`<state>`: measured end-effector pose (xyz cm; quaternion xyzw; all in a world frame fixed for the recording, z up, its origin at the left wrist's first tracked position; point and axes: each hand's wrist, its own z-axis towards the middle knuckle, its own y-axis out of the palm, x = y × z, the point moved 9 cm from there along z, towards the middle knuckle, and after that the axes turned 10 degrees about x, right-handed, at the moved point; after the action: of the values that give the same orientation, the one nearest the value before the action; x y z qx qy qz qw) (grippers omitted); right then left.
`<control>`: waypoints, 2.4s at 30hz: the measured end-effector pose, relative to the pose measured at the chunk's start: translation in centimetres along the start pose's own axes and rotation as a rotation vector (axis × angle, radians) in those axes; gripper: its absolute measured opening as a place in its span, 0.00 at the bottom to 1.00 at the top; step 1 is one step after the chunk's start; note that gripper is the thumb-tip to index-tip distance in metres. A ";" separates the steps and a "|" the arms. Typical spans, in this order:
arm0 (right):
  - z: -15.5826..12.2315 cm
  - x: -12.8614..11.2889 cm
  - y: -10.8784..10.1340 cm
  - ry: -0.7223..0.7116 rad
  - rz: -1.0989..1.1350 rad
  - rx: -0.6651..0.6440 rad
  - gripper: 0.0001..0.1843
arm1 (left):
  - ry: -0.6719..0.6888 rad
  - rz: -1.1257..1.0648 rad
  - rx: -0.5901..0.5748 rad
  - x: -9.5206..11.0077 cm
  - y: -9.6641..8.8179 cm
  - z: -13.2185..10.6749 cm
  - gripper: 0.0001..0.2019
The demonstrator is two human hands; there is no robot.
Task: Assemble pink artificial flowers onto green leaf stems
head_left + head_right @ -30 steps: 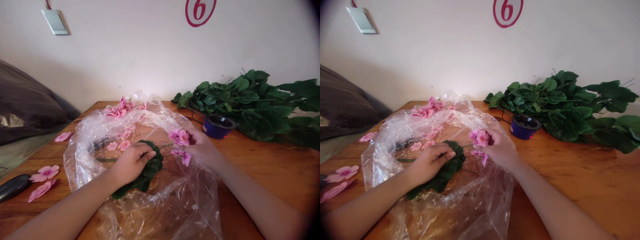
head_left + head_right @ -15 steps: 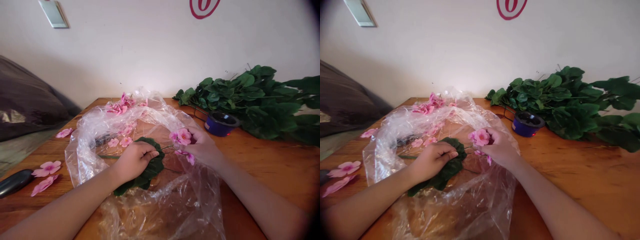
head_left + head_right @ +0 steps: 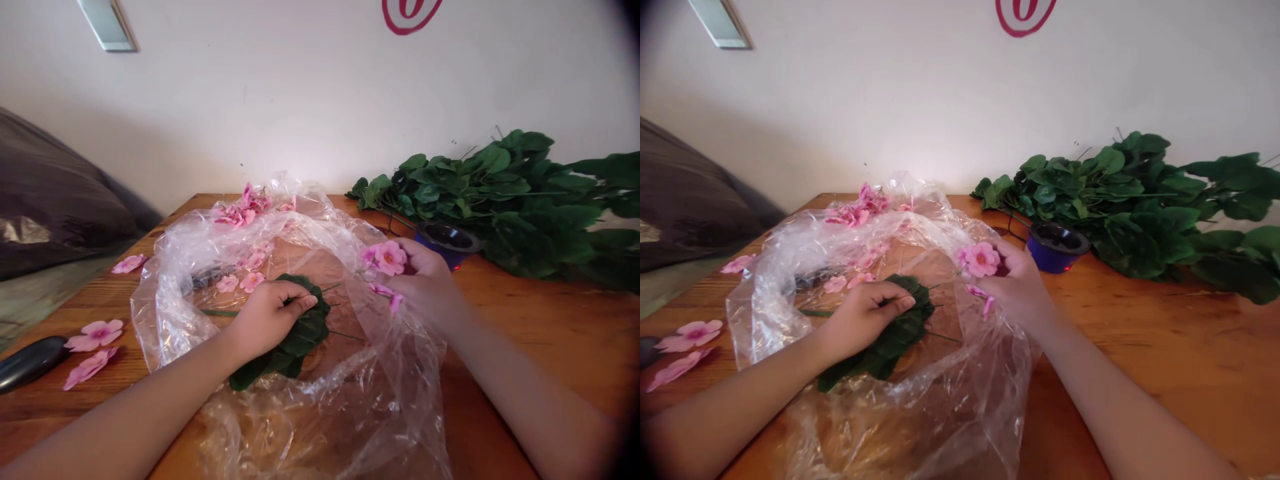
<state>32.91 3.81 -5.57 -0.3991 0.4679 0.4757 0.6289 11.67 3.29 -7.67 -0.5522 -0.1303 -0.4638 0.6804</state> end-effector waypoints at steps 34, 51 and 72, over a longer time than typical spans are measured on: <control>-2.6 -4.2 2.4 0.202 0.699 -0.411 0.14 | 0.177 0.235 0.428 2.2 -4.8 -0.1 0.08; -8.0 -4.1 7.7 0.289 0.736 -0.706 0.10 | 0.585 0.292 0.107 10.9 -2.5 -3.3 0.12; -8.7 -3.6 8.5 0.251 0.720 -0.695 0.07 | 0.373 -0.251 -0.008 10.5 -2.0 -3.5 0.12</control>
<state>22.45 -3.30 -4.66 -0.4523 0.4618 0.7378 0.1946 14.53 -4.77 -0.41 -0.4389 -0.0681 -0.6394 0.6276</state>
